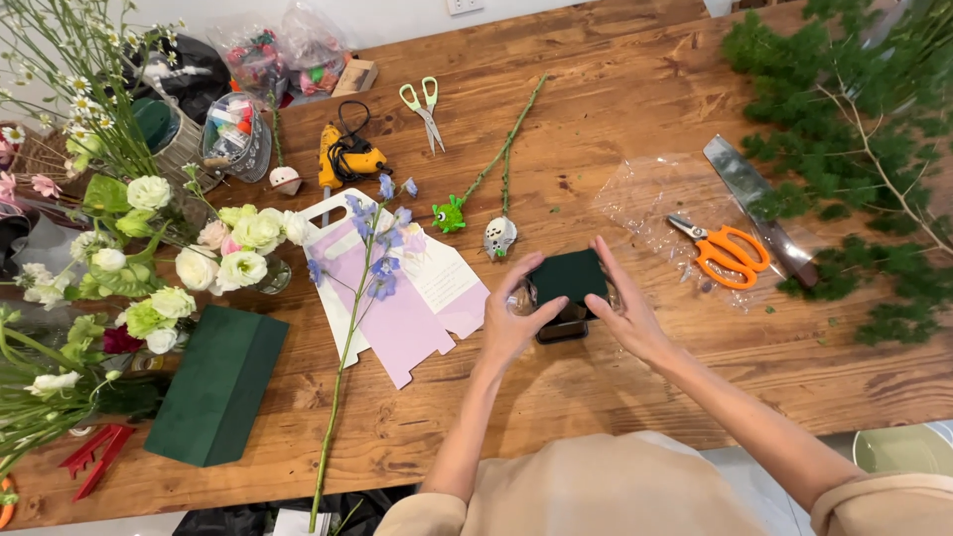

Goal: The person retrieves a block of floral foam from a bucket of water and places it on a wooden table. They use a knife to cut the foam into smaller pieces and then use scissors to trim a piece of clear plastic wrap. The person places the foam into a black container, wraps it with the plastic, and secures it with tape.

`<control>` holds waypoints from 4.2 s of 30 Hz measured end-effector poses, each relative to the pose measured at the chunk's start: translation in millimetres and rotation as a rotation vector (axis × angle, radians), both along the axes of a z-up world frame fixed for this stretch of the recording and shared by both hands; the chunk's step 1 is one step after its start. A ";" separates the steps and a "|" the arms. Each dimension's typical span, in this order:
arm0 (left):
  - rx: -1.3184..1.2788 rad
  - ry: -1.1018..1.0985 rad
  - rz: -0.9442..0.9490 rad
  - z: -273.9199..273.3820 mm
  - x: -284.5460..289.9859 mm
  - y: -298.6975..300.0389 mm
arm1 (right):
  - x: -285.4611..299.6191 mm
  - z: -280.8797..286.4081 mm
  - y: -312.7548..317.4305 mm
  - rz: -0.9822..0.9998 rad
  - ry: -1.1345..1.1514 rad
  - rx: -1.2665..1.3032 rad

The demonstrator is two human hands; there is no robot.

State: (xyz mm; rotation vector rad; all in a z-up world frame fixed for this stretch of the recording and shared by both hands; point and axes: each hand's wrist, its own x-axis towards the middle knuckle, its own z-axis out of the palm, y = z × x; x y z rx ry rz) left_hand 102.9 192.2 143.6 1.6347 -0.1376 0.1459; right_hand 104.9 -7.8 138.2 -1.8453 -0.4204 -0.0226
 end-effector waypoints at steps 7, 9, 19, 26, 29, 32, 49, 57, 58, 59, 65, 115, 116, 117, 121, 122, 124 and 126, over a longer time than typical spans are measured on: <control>-0.054 -0.092 0.039 -8.8 -3.9 -6.9 | 4.5 0.5 10.1 -0.104 0.041 0.014; -0.040 -0.126 0.069 -9.2 -6.6 -9.5 | 5.6 -5.2 12.4 -0.175 0.036 0.040; 0.047 -0.306 0.105 -16.6 -8.0 -6.6 | -0.1 -17.9 24.5 -0.233 -0.067 0.189; 0.100 -0.358 0.145 -25.7 -6.7 -8.7 | 6.2 -37.2 21.8 -0.217 -0.110 0.242; 0.125 -0.349 0.129 -23.8 -9.4 -8.5 | 2.2 -31.2 23.8 -0.215 -0.062 0.252; -0.017 -0.159 0.107 -14.0 -17.5 -13.2 | -4.4 -7.8 26.1 -0.223 0.064 0.290; -0.088 0.487 0.315 0.0 -8.2 -44.5 | 17.0 8.3 31.9 -0.432 0.336 0.060; -0.087 0.468 0.326 -6.5 -11.3 -46.1 | 15.4 1.2 28.6 -0.412 0.310 0.055; -0.084 0.471 0.326 -3.9 -12.3 -45.3 | 15.3 1.2 29.9 -0.412 0.314 0.057; -0.078 0.459 0.322 -1.2 -12.2 -45.0 | 16.3 1.5 30.5 -0.412 0.294 0.066; -0.085 0.417 0.320 -14.1 -13.4 -48.1 | 17.3 -11.7 30.4 -0.445 0.272 0.080; -0.021 0.377 0.221 -19.7 -10.5 -38.8 | 13.7 27.1 23.1 -0.313 0.340 -0.125; -0.251 0.424 0.243 -27.3 -9.7 -32.8 | 14.1 35.4 20.2 -0.283 0.419 -0.054; -0.484 0.472 0.259 -35.2 -10.3 -28.9 | 12.6 43.8 15.2 -0.256 0.501 0.014; -0.914 0.403 0.199 32.9 -37.4 10.0 | 26.4 28.5 -14.9 -0.298 0.682 0.755; -0.710 0.447 0.213 30.2 -42.6 12.7 | 27.9 12.9 -23.1 -0.349 0.639 0.669; -0.504 0.488 0.226 22.4 -50.7 9.3 | 24.0 -6.6 -21.9 -0.399 0.595 0.583; -0.585 0.518 0.164 11.2 -48.5 -6.1 | 21.1 -13.6 -6.8 -0.375 0.666 0.443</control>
